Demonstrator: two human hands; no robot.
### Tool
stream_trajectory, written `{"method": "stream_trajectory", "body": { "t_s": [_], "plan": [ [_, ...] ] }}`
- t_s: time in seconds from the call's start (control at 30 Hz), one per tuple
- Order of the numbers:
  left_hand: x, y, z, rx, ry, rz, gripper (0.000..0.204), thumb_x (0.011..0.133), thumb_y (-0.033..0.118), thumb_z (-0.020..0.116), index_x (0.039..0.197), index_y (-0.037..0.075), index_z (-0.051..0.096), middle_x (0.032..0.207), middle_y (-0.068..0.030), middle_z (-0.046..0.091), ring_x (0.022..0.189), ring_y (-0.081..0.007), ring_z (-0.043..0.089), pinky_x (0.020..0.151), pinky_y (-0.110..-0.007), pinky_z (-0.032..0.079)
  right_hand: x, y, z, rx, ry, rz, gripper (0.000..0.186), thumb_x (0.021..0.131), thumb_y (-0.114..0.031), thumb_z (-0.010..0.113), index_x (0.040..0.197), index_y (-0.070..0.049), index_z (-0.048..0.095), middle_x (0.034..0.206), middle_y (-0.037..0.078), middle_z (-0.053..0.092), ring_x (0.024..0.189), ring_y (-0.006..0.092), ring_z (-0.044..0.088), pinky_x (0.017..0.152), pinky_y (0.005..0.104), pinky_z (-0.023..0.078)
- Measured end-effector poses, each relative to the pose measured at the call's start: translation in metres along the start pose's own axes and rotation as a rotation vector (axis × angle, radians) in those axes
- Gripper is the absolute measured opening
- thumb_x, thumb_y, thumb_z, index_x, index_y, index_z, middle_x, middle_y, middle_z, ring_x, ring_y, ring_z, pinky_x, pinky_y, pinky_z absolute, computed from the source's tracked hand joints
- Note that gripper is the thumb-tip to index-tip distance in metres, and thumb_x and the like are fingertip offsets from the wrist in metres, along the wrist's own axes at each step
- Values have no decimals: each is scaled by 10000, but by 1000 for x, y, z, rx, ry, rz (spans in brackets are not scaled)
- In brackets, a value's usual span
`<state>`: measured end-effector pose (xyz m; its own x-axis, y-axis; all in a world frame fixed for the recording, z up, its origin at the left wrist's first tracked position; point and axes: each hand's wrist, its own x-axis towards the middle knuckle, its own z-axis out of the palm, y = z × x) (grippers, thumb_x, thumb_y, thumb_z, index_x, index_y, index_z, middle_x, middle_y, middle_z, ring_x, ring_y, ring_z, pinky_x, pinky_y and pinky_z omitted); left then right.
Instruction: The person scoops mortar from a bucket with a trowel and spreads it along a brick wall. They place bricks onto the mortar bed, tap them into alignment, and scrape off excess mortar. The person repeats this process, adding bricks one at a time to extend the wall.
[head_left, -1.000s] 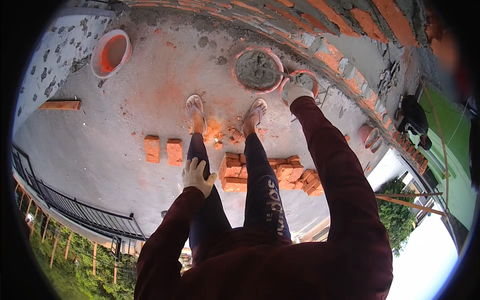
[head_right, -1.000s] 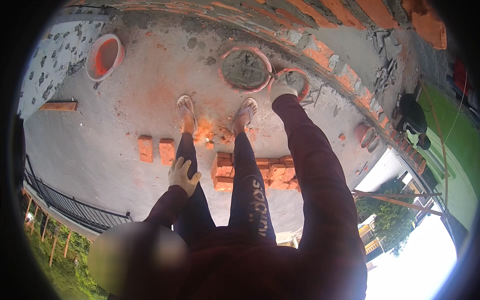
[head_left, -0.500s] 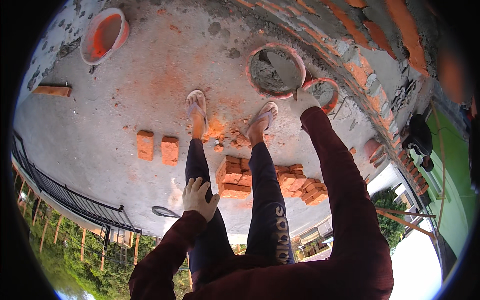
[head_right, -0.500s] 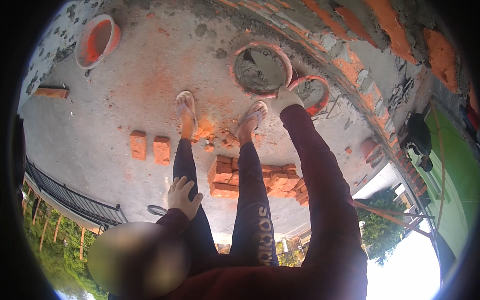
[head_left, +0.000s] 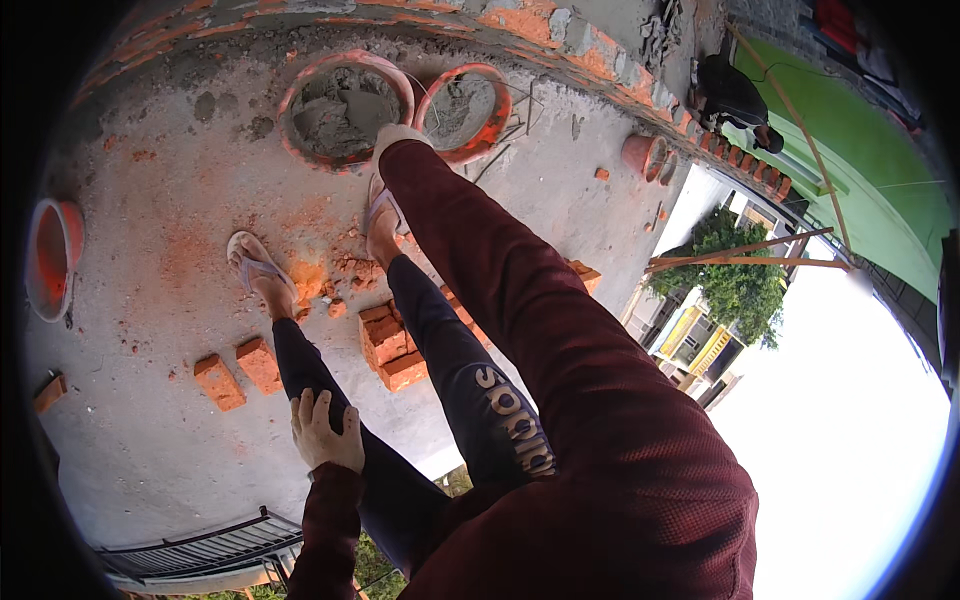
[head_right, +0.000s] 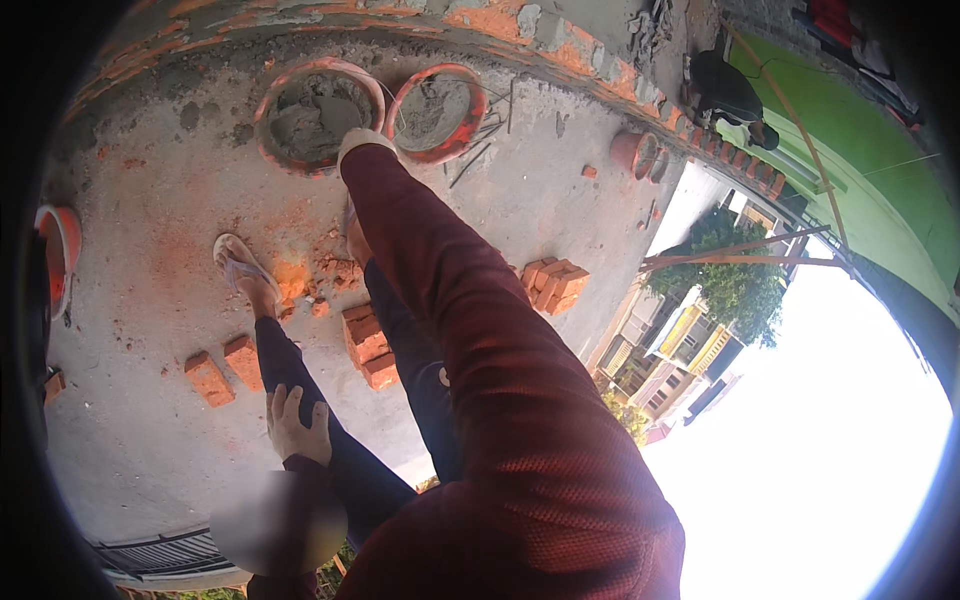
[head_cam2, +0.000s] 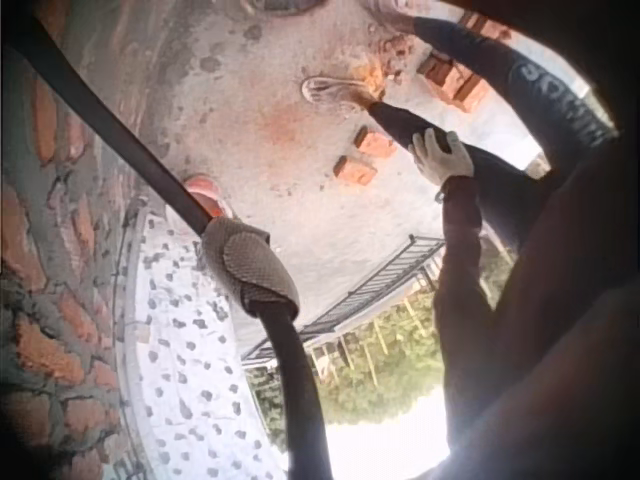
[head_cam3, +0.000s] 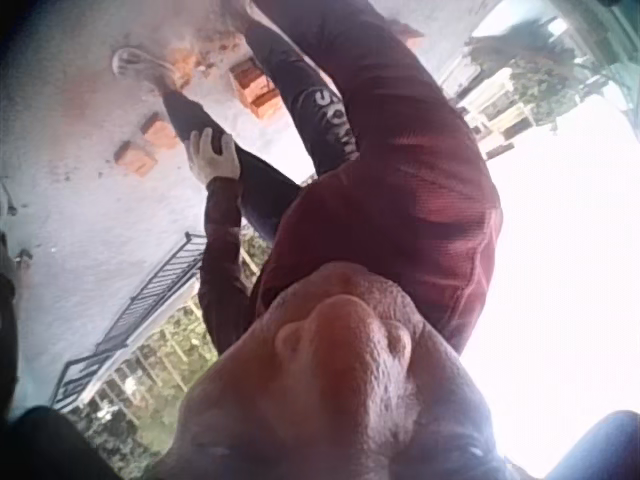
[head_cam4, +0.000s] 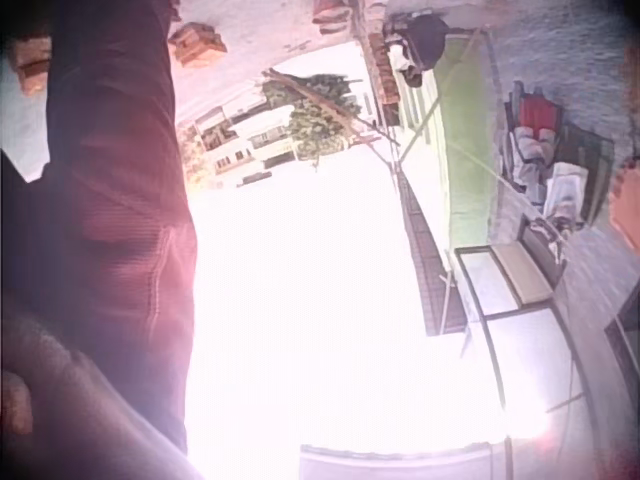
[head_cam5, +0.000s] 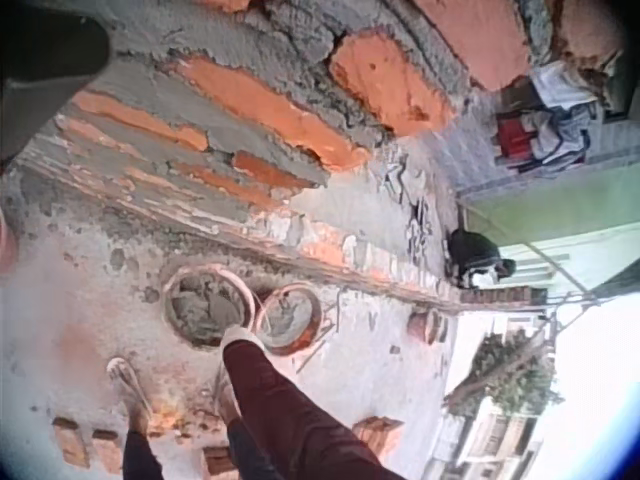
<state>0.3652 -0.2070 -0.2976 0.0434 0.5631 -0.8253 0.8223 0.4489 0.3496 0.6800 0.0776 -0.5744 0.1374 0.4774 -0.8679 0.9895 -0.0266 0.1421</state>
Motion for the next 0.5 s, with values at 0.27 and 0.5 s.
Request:
{"method": "stream_trajectory", "body": {
  "t_s": [0.27,0.5],
  "plan": [
    [0,-14,-14,12,-3,35,495,847,299,770,1281,86,663,1475,-211,531,1427,-452,404,1172,-561,338,34,-34,43,-205,-72,-471,252,913,-272,644,1082,-122,755,1086,118,732,1051,275,699,831,382,560],
    [1,-13,-21,12,-17,24,469,846,319,761,1252,98,681,1454,-196,551,1406,-450,426,1174,-559,324,-23,-38,48,1301,-113,-60,315,817,-165,765,1064,-18,636,716,52,623,559,172,597,503,352,477]
  ]
}}
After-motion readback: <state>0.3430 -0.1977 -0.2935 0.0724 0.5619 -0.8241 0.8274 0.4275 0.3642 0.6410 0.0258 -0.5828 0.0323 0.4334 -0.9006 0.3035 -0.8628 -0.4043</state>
